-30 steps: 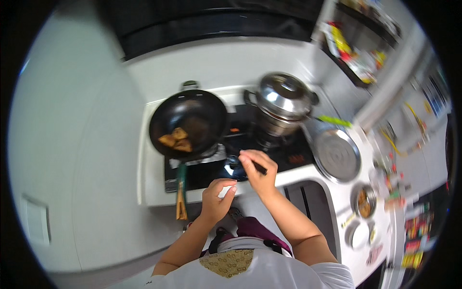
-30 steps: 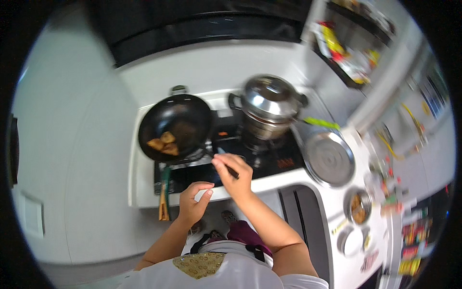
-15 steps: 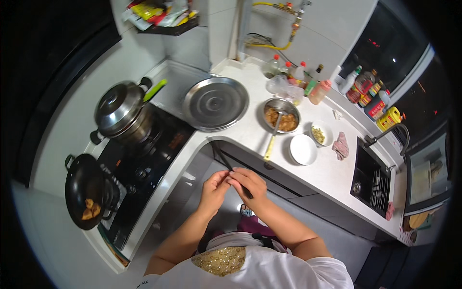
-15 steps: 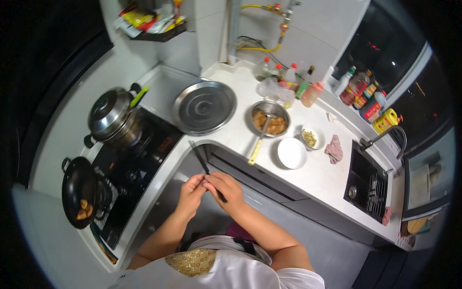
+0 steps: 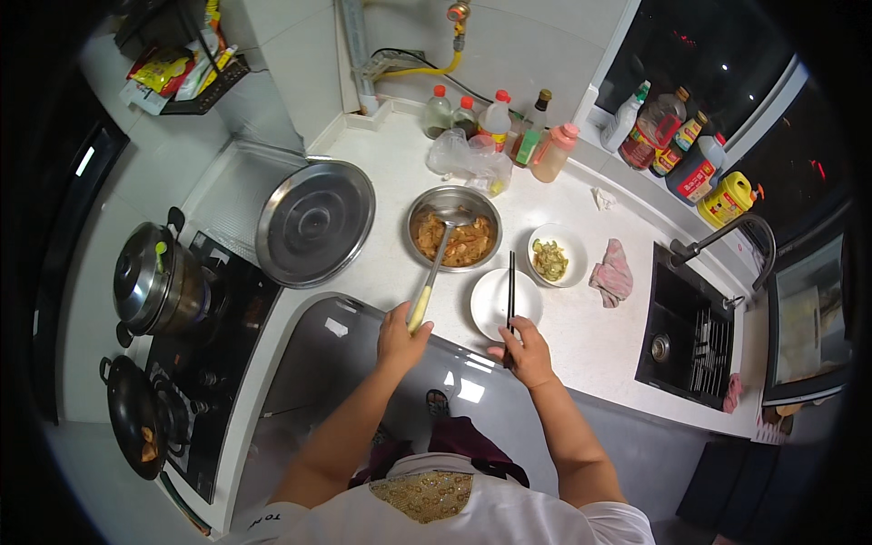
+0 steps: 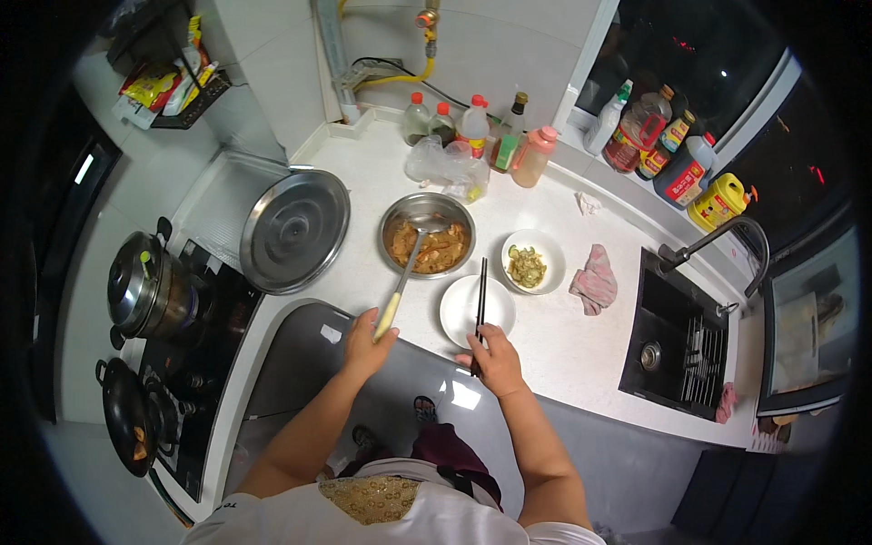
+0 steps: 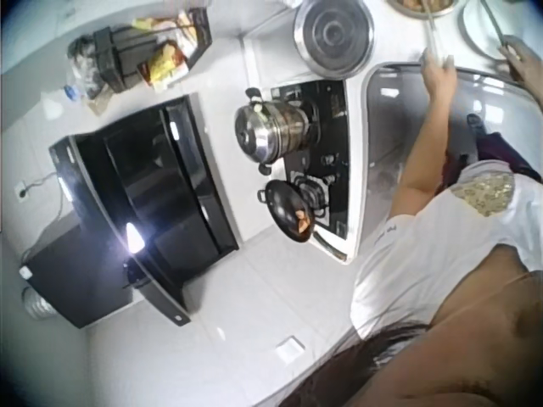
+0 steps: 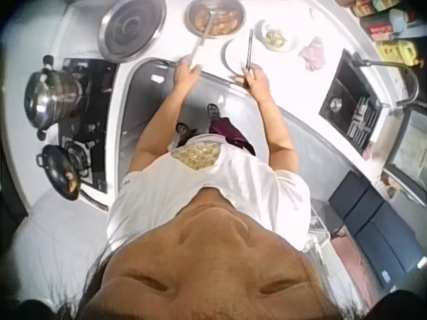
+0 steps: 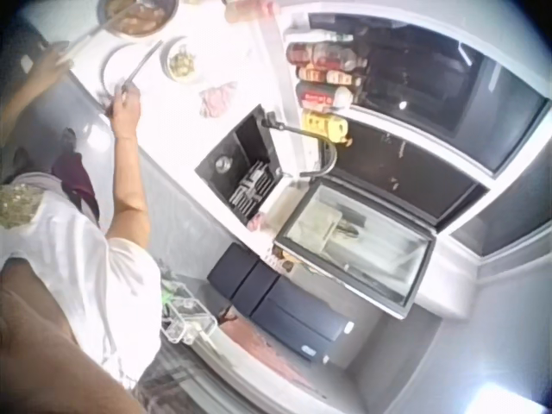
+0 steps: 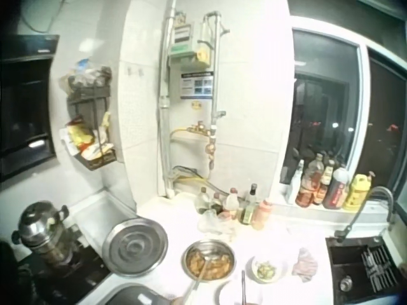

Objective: The person cooks food in a pan using a spatula and chopsticks, retrieves a small bowl of ingredients from a refrigerator, and pours pre-cooked meat from a stainless steel pot into the pan.

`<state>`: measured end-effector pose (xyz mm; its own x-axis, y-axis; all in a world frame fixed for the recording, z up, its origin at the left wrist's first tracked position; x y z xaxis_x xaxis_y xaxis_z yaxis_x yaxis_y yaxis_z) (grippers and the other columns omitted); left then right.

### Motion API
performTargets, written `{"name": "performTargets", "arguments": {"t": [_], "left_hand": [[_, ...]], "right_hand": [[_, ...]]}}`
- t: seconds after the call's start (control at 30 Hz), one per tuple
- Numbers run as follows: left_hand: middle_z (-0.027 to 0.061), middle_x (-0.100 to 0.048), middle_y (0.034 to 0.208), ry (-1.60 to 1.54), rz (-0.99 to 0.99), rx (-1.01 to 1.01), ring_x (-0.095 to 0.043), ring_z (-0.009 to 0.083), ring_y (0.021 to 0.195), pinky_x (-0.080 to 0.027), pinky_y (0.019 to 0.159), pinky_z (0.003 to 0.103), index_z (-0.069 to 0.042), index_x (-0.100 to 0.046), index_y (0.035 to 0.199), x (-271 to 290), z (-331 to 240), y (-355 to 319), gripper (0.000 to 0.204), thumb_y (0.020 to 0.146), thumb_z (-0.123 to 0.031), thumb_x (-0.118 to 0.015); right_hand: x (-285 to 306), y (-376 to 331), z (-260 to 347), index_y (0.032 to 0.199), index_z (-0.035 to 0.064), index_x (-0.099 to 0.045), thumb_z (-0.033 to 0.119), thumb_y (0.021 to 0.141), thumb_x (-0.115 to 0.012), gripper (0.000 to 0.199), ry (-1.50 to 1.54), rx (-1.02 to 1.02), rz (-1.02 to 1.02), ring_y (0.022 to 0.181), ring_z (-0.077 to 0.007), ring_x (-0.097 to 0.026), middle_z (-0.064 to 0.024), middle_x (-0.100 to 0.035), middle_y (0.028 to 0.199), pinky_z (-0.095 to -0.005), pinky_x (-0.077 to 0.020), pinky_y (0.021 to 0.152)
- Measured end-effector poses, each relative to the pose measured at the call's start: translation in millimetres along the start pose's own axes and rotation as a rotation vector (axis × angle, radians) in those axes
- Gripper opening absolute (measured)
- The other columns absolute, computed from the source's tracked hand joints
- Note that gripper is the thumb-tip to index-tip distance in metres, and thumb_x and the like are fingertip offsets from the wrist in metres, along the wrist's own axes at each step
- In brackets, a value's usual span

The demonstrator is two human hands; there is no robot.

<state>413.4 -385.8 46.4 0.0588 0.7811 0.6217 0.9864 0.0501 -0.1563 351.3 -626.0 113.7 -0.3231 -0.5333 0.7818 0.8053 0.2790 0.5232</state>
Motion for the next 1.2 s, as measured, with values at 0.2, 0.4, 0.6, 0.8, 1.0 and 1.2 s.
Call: {"name": "performTargets", "arguments": {"t": [0.2, 0.4, 0.6, 0.8, 1.0, 1.2], "left_hand": [[0.0213, -0.051, 0.127, 0.221, 0.068, 0.076, -0.052, 0.0365, 0.115, -0.045, 0.093, 0.044, -0.004, -0.045, 0.131, -17, -10, 10, 0.066, 0.078, -0.033, -0.072], [0.0179, -0.065, 0.099, 0.196, 0.066, 0.094, -0.063, 0.0376, 0.092, -0.049, 0.081, 0.046, -0.003, -0.047, 0.126, -25, 6, 21, 0.054, 0.083, -0.027, -0.067], [0.0080, -0.060, 0.078, -0.487, 0.118, -0.018, -0.057, 0.0171, 0.066, -0.047, 0.059, 0.030, 0.000, -0.046, 0.125, -13, -49, -12, 0.043, 0.086, -0.013, -0.059], [0.0018, -0.055, 0.074, -1.023, 0.375, 0.056, -0.051, 0.0088, 0.059, -0.045, 0.055, 0.024, -0.004, -0.054, 0.118, -37, -78, -38, 0.037, 0.087, -0.022, -0.059], [0.0177, -0.061, 0.107, -1.027, 0.197, 0.557, -0.063, 0.0256, 0.086, -0.054, 0.076, 0.040, 0.000, -0.047, 0.121, -65, -6, 72, 0.053, 0.093, -0.044, -0.051], [0.0228, -0.056, 0.114, -1.223, 0.321, 0.721, -0.064, 0.0336, 0.091, -0.057, 0.077, 0.045, 0.004, -0.043, 0.124, -132, 29, 131, 0.039, 0.095, -0.022, -0.048]], "right_hand": [[-20, -13, -19, 0.114, 0.0109, -0.061, 0.011, 0.072, -0.071, 0.044, -0.022, -0.002, 0.197, 0.115, -0.0383, -0.051, -0.0178, -0.053, 0.120, -0.0541, -0.0421, 0.098], [14, -19, -10, 0.126, 0.0205, -0.055, 0.002, 0.067, -0.065, 0.063, -0.169, -0.005, 0.206, 0.126, -0.0385, -0.041, -0.0177, -0.042, 0.137, -0.0567, -0.0323, 0.104], [5, 38, 24, 0.122, 0.0002, -0.054, 0.020, 0.088, -0.062, 0.040, 0.470, -0.453, -0.007, 0.109, -0.0295, -0.056, -0.0172, -0.057, 0.117, -0.0363, -0.0447, 0.093], [-78, 44, 33, 0.114, 0.0010, -0.058, 0.029, 0.099, -0.049, 0.033, 1.290, -1.001, 0.303, 0.092, -0.0110, -0.055, -0.0054, -0.062, 0.105, -0.0256, -0.0450, 0.084], [-44, 22, -13, 0.110, -0.0001, -0.053, 0.024, 0.097, -0.052, 0.027, 1.099, -1.089, 0.035, 0.063, -0.0116, -0.057, -0.0089, -0.062, 0.090, -0.0247, -0.0493, 0.061], [-25, 2, -25, 0.116, -0.0007, -0.050, 0.019, 0.095, -0.056, 0.029, 0.934, -1.115, 0.152, 0.050, -0.0104, -0.052, -0.0056, -0.055, 0.073, -0.0223, -0.0416, 0.041]]}}
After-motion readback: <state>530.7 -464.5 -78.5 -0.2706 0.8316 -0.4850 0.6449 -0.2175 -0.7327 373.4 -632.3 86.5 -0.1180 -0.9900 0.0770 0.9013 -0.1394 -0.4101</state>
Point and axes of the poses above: each hand's wrist, its own y-axis towards the middle knuckle, its own x-axis out of the back of the hand, z = x × y, the point moved 10 cm from there along y, towards the middle knuckle
